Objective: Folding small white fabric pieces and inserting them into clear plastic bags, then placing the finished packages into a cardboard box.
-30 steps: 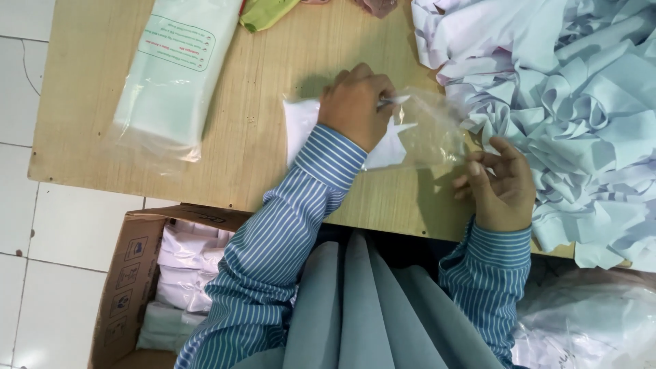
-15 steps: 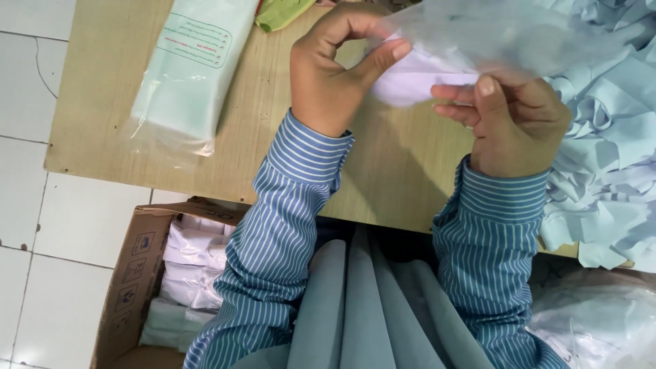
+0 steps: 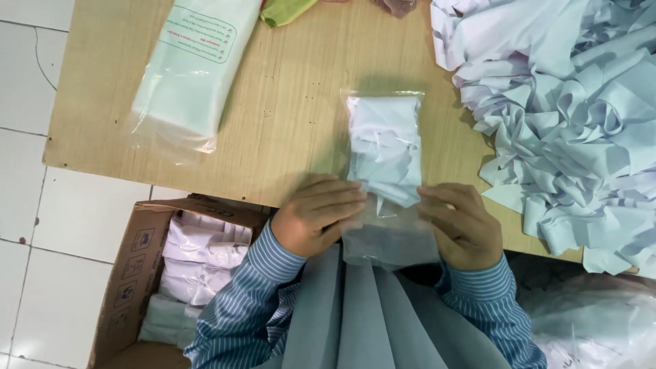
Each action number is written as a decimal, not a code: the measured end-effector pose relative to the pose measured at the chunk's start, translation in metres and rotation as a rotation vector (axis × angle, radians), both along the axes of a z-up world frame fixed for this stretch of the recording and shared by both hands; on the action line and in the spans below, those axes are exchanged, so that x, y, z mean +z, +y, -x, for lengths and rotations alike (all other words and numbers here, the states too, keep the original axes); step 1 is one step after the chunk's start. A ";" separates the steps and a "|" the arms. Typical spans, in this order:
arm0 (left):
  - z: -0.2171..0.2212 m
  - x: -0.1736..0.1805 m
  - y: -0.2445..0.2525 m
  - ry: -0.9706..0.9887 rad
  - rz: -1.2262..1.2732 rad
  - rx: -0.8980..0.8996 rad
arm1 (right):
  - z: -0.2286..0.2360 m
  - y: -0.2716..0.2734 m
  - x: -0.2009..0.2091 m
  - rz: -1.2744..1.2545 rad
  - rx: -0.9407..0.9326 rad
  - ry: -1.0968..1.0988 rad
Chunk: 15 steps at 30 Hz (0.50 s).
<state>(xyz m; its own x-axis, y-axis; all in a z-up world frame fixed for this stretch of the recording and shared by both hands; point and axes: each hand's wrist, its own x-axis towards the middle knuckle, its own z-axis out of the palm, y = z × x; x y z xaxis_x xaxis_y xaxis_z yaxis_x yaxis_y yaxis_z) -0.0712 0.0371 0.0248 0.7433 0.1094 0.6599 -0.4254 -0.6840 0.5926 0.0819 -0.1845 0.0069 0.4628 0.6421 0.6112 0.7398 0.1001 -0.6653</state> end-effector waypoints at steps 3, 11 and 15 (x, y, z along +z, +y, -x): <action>0.012 -0.026 -0.014 0.013 0.003 0.044 | 0.008 -0.013 -0.020 -0.075 0.064 0.077; 0.016 -0.051 -0.032 -0.116 0.020 0.114 | 0.023 -0.008 -0.012 -0.172 0.076 0.065; 0.020 -0.059 -0.032 -0.093 0.037 0.140 | 0.031 -0.007 -0.009 -0.196 0.034 0.075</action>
<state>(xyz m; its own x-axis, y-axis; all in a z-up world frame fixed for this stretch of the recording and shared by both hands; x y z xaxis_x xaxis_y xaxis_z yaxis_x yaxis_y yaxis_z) -0.0909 0.0052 -0.0346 0.6551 0.2331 0.7187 -0.3817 -0.7188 0.5811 0.0512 -0.1917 -0.0018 0.4919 0.5302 0.6906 0.6829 0.2571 -0.6838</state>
